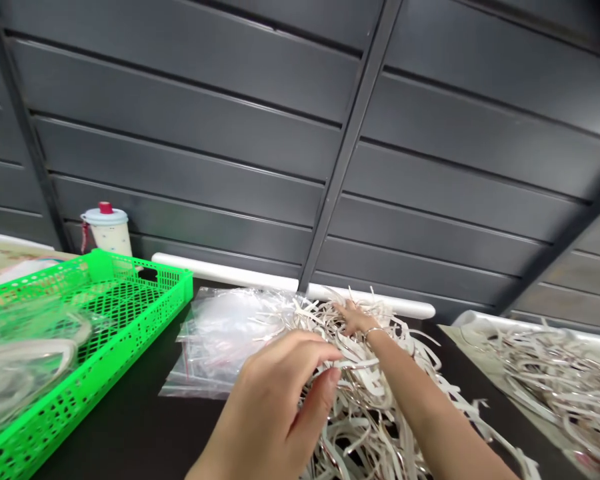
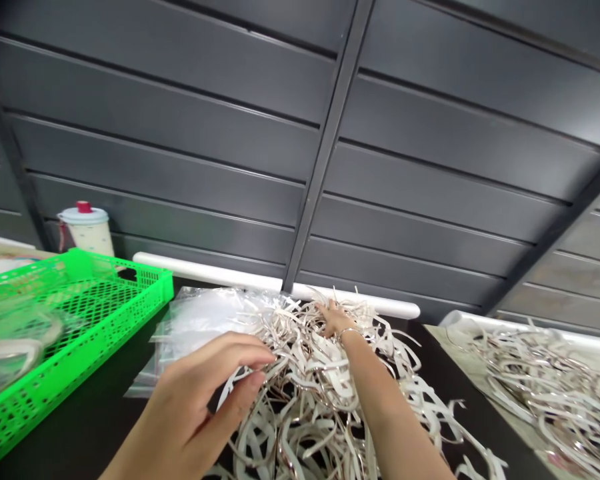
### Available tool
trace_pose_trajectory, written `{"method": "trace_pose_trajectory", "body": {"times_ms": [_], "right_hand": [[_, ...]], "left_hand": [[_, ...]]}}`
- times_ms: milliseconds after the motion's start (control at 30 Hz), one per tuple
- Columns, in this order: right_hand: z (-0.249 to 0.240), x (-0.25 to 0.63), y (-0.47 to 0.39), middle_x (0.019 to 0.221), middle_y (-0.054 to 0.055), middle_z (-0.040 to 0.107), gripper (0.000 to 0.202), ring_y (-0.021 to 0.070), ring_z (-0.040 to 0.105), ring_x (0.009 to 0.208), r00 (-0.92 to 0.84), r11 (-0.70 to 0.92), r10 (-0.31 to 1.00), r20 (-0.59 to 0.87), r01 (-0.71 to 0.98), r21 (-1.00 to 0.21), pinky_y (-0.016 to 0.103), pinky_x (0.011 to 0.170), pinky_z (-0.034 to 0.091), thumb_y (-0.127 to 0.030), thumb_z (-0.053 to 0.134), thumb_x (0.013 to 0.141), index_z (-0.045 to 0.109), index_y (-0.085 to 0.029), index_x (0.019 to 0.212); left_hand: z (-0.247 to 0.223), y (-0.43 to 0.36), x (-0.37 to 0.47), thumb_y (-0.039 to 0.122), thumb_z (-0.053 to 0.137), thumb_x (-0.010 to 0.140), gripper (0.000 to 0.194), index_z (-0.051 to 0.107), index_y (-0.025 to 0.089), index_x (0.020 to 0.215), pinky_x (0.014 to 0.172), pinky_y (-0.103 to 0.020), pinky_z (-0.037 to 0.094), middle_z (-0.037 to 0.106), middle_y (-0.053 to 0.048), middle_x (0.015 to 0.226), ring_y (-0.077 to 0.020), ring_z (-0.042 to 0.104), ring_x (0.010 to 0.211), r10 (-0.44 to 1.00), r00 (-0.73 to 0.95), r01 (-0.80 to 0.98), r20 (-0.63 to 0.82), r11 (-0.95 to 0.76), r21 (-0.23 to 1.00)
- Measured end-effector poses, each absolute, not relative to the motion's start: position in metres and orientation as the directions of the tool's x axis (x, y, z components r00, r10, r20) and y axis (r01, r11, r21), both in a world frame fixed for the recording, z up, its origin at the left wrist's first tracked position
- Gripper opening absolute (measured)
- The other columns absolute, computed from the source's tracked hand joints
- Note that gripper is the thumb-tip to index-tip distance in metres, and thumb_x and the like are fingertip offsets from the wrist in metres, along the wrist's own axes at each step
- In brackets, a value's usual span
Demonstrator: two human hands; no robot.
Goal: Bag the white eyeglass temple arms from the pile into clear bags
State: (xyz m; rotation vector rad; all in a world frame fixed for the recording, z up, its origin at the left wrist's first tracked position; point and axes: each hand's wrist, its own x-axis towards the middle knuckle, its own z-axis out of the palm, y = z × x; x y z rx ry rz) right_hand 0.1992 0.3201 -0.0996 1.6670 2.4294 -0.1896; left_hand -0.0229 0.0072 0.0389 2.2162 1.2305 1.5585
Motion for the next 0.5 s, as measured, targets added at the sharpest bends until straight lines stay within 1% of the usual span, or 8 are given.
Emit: {"method": "trace_pose_trajectory", "body": {"times_ms": [100,167,300,433,500], "right_hand": [[-0.104,0.199,0.319,0.139,0.012,0.041,0.055,0.0305,0.049,0.118,-0.358,0.379,0.908,-0.219,0.923,0.061,0.051,0.092,0.046,-0.025,0.065,0.085,0.043,-0.021,0.134],[-0.101,0.201,0.315,0.128,0.010,0.051,0.039,0.0251,0.056,0.108,-0.380,0.405,0.901,-0.207,0.910,0.092,0.047,0.088,0.049,-0.029,0.058,0.091,0.049,-0.018,0.128],[-0.084,0.207,0.303,0.117,0.008,0.058,0.030,0.0221,0.059,0.100,-0.422,0.445,0.892,-0.162,0.882,0.152,0.043,0.085,0.051,-0.030,0.057,0.091,0.055,-0.015,0.118],[-0.053,0.220,0.284,0.109,0.007,0.061,0.025,0.0201,0.061,0.095,-0.429,0.436,0.900,-0.075,0.879,0.192,0.041,0.082,0.051,-0.031,0.057,0.091,0.059,-0.014,0.109],[-0.034,0.229,0.269,0.101,0.006,0.063,0.017,0.0188,0.061,0.091,-0.431,0.427,0.902,-0.021,0.884,0.190,0.037,0.081,0.050,-0.025,0.057,0.091,0.061,-0.014,0.103]], "left_hand": [[0.041,0.007,-0.024,0.017,0.050,0.089,0.015,0.061,0.023,0.097,0.075,-0.023,0.049,0.067,-0.001,0.094,-0.0131,0.063,0.086,0.707,0.100,0.531,0.700,-0.633,0.563],[0.042,0.007,-0.025,0.017,0.050,0.090,0.015,0.061,0.022,0.097,0.076,-0.023,0.049,0.067,-0.001,0.093,-0.0129,0.063,0.086,0.719,0.094,0.538,0.689,-0.618,0.573],[0.044,0.003,-0.025,0.018,0.049,0.091,0.014,0.061,0.022,0.096,0.076,-0.025,0.048,0.066,0.000,0.092,-0.0131,0.062,0.086,0.717,0.091,0.526,0.691,-0.624,0.578],[0.043,-0.001,-0.024,0.019,0.049,0.091,0.014,0.061,0.023,0.096,0.078,-0.026,0.047,0.066,0.000,0.093,-0.0143,0.061,0.087,0.713,0.084,0.523,0.696,-0.626,0.578],[0.043,-0.003,-0.024,0.019,0.049,0.091,0.014,0.061,0.023,0.097,0.079,-0.026,0.047,0.066,0.000,0.095,-0.0146,0.061,0.089,0.712,0.084,0.527,0.698,-0.626,0.575]]}}
